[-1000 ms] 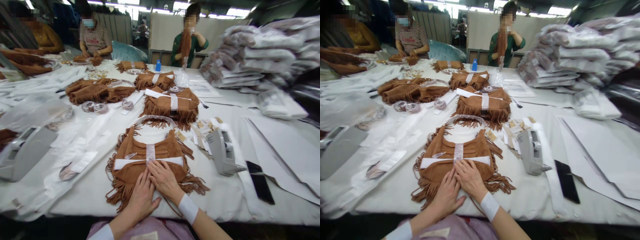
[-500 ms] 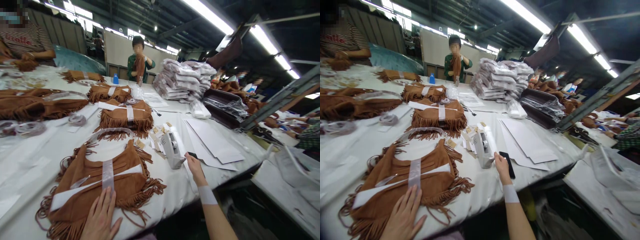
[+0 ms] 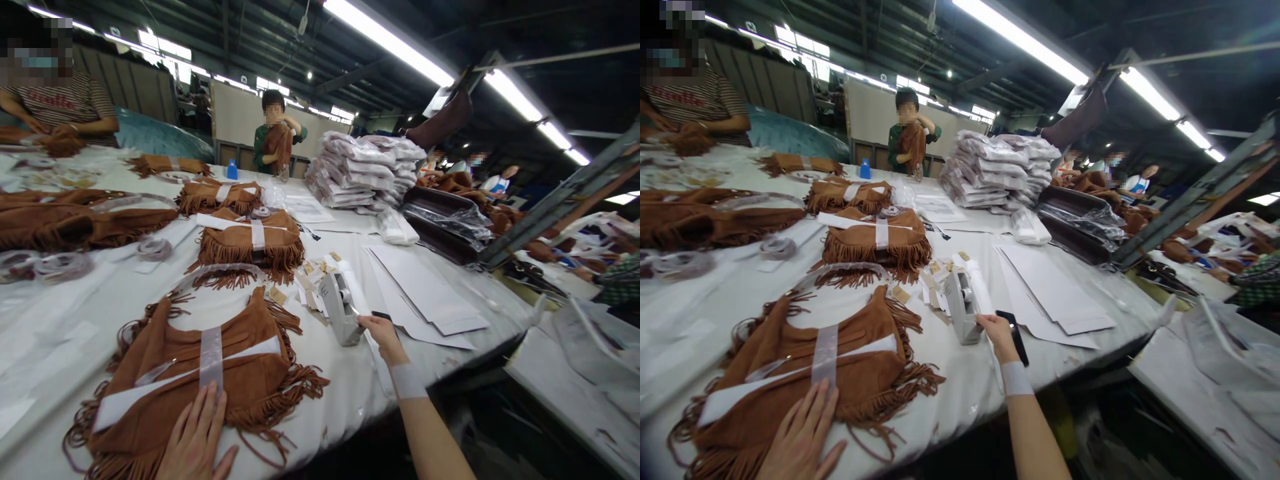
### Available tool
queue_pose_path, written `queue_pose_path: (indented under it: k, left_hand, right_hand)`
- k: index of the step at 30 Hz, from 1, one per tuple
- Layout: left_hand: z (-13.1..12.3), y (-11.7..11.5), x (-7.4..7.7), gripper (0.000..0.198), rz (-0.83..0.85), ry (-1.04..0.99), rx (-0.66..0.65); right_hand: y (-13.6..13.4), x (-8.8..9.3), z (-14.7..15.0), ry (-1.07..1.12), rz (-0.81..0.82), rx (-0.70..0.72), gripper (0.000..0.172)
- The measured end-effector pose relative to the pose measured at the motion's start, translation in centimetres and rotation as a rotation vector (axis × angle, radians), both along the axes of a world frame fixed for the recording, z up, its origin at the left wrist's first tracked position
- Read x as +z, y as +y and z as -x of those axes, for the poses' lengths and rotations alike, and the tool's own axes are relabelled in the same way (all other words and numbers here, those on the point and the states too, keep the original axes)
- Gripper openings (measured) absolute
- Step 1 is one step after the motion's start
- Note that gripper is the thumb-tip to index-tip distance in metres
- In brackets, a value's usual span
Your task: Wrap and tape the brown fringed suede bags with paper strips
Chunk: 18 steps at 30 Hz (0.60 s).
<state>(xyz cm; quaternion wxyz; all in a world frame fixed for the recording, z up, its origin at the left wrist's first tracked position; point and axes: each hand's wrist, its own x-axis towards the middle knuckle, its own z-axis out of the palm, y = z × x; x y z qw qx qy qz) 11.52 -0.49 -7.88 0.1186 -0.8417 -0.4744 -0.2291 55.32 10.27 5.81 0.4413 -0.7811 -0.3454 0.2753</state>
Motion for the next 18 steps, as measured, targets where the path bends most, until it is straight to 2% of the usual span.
queue_pose_path:
  k: [4, 8, 13, 18]
  left_hand:
    - [-0.1, -0.1, -0.1, 0.09, 0.037, 0.0, 0.0]
    - [0.0, -0.2, -0.2, 0.088, 0.053, 0.007, -0.002]
    - [0.1, -0.1, -0.3, 0.088, 0.03, 0.0, -0.016]
    - [0.0, 0.1, 0.0, 0.085, 0.007, -0.014, 0.0]
  right_hand:
    - [-2.1, -0.6, 0.1, -0.001, -0.056, -0.088, 0.049]
    - [-4.5, -1.9, 0.9, 0.012, -0.035, -0.115, 0.055]
    - [-5.4, -4.1, 2.0, -0.065, -0.016, -0.148, 0.054]
    - [-6.7, -4.2, 2.6, -0.238, 0.032, -0.142, 0.043]
